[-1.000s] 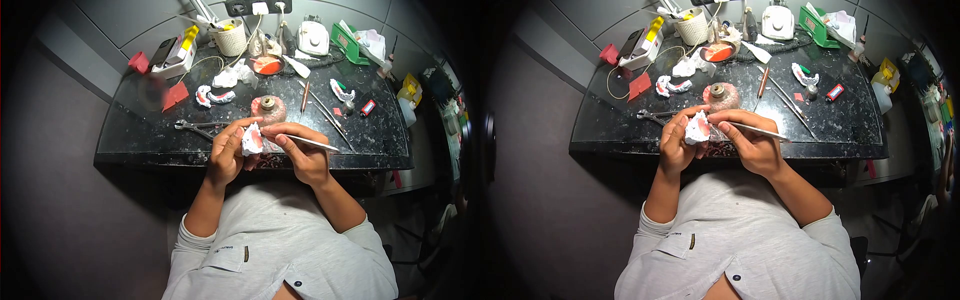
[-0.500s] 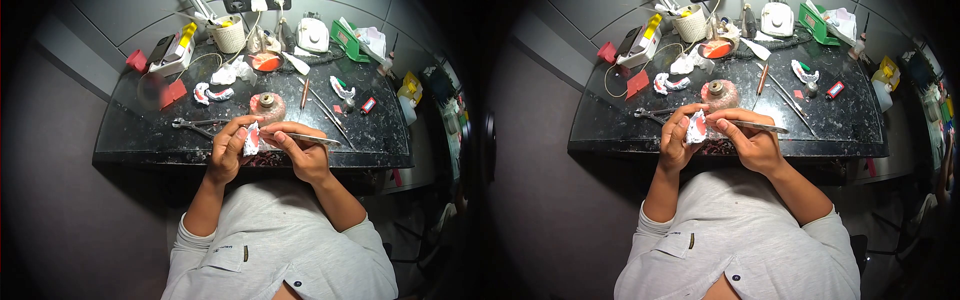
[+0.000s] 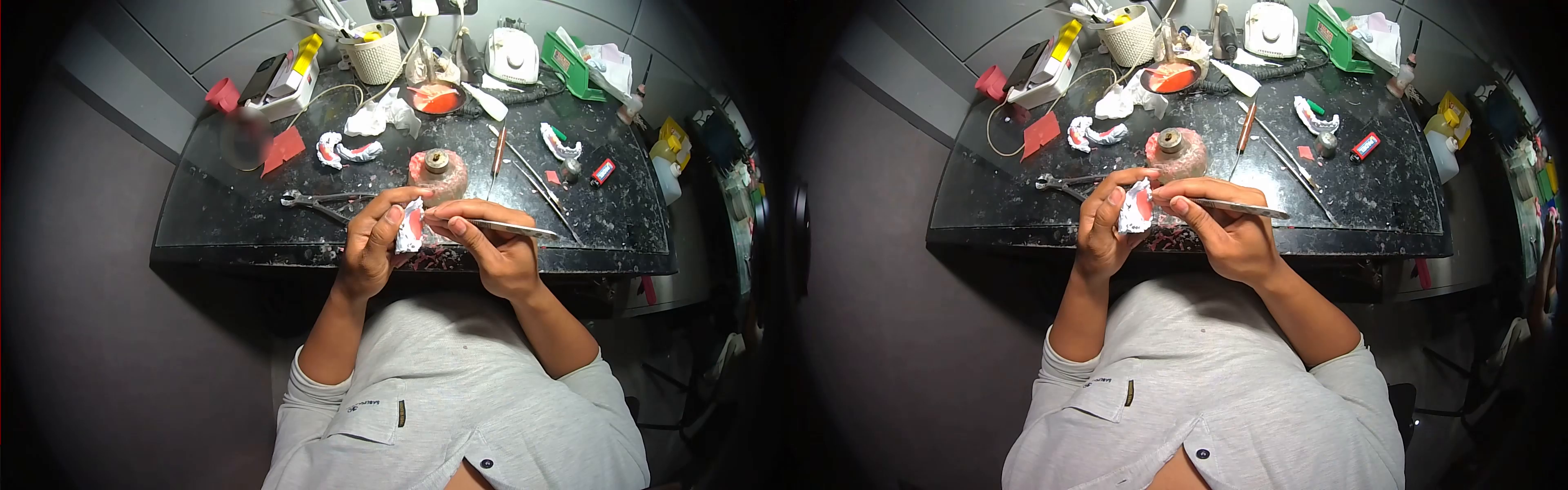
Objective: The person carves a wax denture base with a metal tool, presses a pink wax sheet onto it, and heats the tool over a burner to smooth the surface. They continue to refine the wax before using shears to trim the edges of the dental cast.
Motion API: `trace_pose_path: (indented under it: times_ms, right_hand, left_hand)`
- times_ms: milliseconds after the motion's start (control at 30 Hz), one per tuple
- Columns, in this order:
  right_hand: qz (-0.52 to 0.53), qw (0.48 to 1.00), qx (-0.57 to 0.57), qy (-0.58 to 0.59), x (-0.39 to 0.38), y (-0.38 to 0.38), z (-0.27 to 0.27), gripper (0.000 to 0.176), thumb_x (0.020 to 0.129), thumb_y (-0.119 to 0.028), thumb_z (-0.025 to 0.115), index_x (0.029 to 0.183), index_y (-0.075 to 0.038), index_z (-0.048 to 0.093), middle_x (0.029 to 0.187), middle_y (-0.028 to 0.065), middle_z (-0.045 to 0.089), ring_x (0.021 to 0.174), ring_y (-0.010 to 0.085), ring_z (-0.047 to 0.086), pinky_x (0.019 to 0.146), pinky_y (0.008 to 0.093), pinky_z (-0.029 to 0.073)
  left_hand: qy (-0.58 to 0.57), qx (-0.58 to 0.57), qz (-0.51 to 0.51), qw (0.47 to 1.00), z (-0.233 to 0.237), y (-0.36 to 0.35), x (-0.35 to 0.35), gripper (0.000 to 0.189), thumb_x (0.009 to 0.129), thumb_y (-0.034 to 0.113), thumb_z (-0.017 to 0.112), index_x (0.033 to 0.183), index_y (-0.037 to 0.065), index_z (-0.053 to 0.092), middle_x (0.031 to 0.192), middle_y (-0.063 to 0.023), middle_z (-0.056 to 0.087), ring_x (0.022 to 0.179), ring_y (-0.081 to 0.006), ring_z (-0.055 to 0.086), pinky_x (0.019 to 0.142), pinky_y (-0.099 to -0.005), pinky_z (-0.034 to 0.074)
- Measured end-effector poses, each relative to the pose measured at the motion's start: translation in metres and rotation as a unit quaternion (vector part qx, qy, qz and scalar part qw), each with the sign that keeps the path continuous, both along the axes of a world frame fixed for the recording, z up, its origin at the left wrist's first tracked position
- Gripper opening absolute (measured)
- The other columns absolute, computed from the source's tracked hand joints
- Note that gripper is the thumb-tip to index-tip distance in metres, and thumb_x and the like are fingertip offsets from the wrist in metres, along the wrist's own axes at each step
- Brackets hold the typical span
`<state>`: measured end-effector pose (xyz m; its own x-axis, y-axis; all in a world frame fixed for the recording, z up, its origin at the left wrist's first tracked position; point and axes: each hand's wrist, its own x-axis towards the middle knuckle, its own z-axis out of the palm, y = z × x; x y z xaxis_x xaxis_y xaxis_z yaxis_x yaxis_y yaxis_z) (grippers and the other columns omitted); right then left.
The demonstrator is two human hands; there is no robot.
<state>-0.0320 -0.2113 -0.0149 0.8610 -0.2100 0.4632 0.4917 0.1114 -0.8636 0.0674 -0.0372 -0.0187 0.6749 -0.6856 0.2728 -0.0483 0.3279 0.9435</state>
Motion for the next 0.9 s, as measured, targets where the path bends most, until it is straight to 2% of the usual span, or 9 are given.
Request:
trace_pose_path:
  times_ms: [133,333,400,500,667,733,900]
  right_hand:
    - [0.001,1.000,0.030,0.008,0.0001,0.0024,0.0019,0.017,0.101,0.000,0.061,0.111,0.008,0.072,0.108,0.0164,0.074,0.100,0.0181,0.071,0.091,0.0291,0.057]
    - [-0.004,1.000,-0.017,0.003,0.0005,0.0001,0.0007,0.017,0.101,0.000,0.061,0.111,0.009,0.072,0.108,0.0167,0.075,0.100,0.0188,0.071,0.090,0.0296,0.057]
    - [0.004,0.999,0.038,0.006,0.0010,0.0030,0.0013,0.017,0.101,0.000,0.062,0.111,0.008,0.072,0.107,0.0167,0.075,0.100,0.0185,0.071,0.089,0.0292,0.057]
    - [-0.009,1.000,-0.014,-0.002,0.0012,0.0007,0.0017,0.017,0.100,0.000,0.063,0.111,0.008,0.073,0.107,0.0166,0.075,0.100,0.0182,0.071,0.089,0.0288,0.057]
    - [-0.001,1.000,0.009,-0.001,0.0019,0.0020,0.0005,0.017,0.100,0.000,0.063,0.112,0.008,0.073,0.108,0.0167,0.075,0.100,0.0181,0.071,0.088,0.0287,0.057]
    - [-0.002,1.000,0.019,0.002,0.0017,0.0020,0.0009,0.017,0.100,0.000,0.063,0.112,0.008,0.073,0.108,0.0166,0.075,0.100,0.0180,0.071,0.088,0.0287,0.057]
    - [0.000,1.000,-0.002,-0.006,0.0019,0.0010,-0.0001,0.017,0.100,0.000,0.063,0.112,0.007,0.073,0.107,0.0158,0.075,0.099,0.0173,0.071,0.088,0.0285,0.057]
  left_hand:
    - [0.016,-0.001,-0.005,1.000,0.0023,0.0003,-0.0013,0.052,0.105,0.037,0.049,0.132,-0.006,0.058,0.093,-0.0038,0.066,0.060,-0.0009,0.049,0.049,-0.0170,0.037]
    - [0.028,-0.002,-0.009,1.000,0.0025,0.0008,-0.0012,0.051,0.106,0.037,0.048,0.132,-0.006,0.058,0.094,-0.0039,0.066,0.060,-0.0008,0.049,0.048,-0.0167,0.036]
    - [0.026,-0.002,-0.013,1.000,0.0020,0.0015,0.0002,0.051,0.106,0.038,0.047,0.132,-0.005,0.058,0.094,-0.0038,0.066,0.060,-0.0008,0.049,0.048,-0.0169,0.036]
    - [0.025,-0.001,-0.011,1.000,0.0033,0.0003,-0.0008,0.051,0.106,0.038,0.047,0.131,-0.005,0.058,0.093,-0.0035,0.066,0.060,-0.0008,0.049,0.047,-0.0173,0.036]
    - [0.030,-0.005,-0.010,0.999,0.0049,-0.0008,-0.0020,0.051,0.106,0.038,0.047,0.131,-0.005,0.058,0.091,-0.0027,0.066,0.059,-0.0008,0.048,0.047,-0.0175,0.035]
    - [0.038,-0.017,-0.002,0.999,0.0043,-0.0021,-0.0032,0.044,0.108,0.034,0.045,0.131,-0.001,0.062,0.079,0.0017,0.062,0.055,-0.0001,0.042,0.047,-0.0191,0.029]
    - [0.039,-0.014,-0.005,0.999,0.0049,-0.0010,-0.0032,0.045,0.108,0.034,0.045,0.132,0.000,0.062,0.077,0.0018,0.061,0.054,-0.0002,0.041,0.047,-0.0192,0.029]
